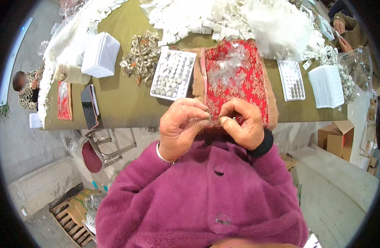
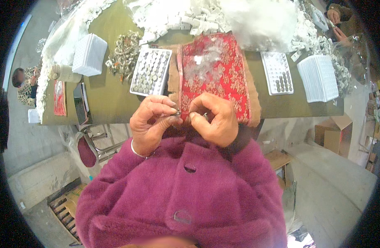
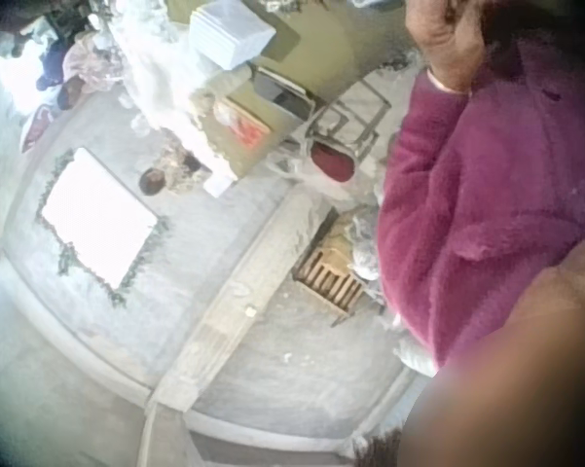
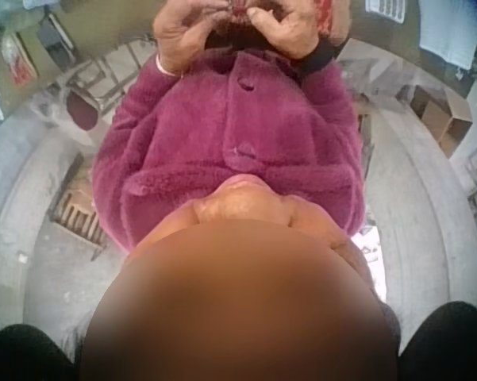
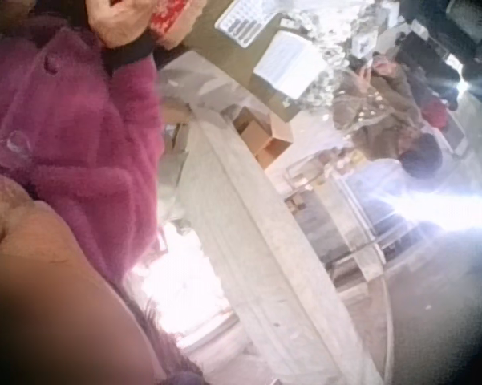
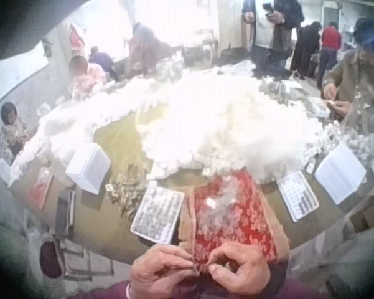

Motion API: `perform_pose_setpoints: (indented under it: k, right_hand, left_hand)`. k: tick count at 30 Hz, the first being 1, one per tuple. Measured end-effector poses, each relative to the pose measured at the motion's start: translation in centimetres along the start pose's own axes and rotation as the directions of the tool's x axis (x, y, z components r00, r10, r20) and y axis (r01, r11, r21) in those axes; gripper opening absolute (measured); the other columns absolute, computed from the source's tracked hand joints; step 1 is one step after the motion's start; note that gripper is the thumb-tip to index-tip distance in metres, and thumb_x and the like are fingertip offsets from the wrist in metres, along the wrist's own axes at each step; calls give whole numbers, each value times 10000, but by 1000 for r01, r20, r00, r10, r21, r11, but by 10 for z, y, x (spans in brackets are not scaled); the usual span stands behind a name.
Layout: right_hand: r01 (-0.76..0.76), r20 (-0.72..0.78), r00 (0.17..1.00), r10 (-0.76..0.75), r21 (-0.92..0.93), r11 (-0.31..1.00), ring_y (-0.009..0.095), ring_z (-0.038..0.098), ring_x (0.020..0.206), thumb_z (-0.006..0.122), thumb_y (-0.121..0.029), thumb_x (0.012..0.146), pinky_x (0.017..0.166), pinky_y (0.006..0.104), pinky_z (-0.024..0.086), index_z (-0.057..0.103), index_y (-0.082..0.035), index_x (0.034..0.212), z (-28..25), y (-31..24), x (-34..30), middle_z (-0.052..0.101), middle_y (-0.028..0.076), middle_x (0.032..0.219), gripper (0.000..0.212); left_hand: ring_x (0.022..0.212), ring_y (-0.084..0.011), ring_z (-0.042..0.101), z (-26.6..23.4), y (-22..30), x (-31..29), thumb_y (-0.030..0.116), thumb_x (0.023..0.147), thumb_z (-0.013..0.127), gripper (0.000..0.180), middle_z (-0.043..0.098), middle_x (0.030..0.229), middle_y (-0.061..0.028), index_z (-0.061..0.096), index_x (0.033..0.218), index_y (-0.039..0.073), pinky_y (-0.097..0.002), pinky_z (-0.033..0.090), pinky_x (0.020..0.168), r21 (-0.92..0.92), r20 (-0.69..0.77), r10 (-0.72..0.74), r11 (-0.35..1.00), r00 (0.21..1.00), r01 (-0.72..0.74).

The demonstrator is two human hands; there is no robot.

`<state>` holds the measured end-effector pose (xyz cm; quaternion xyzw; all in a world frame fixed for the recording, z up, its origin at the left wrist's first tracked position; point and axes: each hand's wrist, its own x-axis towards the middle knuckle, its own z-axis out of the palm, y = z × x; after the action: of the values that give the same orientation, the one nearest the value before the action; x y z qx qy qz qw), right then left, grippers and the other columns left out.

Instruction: The person assembles small keychains by hand at a shared work table. They pick small metal parts from a tray, attach them to key rings, and place the finished items into a plastic bag. The person also handles a smartphone and a plastic bag during the process.

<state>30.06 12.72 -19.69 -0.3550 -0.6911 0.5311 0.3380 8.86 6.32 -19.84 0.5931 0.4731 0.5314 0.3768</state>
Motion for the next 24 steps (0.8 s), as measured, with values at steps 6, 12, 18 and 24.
perform_pose_setpoints:
  k: [6,12,18,24]
  right_hand:
    - [188,37,980,-196,163,969,174,691,879,780,-32,905,742,293,531,750,-27,1159,-4,11,10,712,83,1002,256]
    - [163,-109,982,-152,97,982,166,682,847,810,-5,863,728,295,523,768,-39,1118,-15,28,9,734,82,972,261]
    - [185,-349,919,-183,-29,982,217,703,893,803,62,823,834,344,554,771,-5,1029,-24,43,16,738,96,967,219]
    - [178,-360,922,-144,63,982,188,672,856,813,39,852,788,303,524,757,-6,991,-24,47,17,713,86,934,156]
  left_hand:
    - [1103,-158,614,1,6,18,-99,789,851,282,591,1219,-78,765,1022,34,-266,579,871,-172,80,-109,978,991,122]
    - [957,-220,666,10,13,48,-31,738,855,269,673,1009,-71,789,975,77,-327,544,796,162,153,-33,987,988,8]
    - [994,-316,651,25,-3,151,2,791,773,256,695,1080,-136,723,1041,31,-375,565,827,591,288,330,677,899,-438]
    - [1048,-290,648,54,-52,240,67,876,708,179,717,1085,-105,730,1054,60,-384,589,899,867,452,16,229,892,-443]
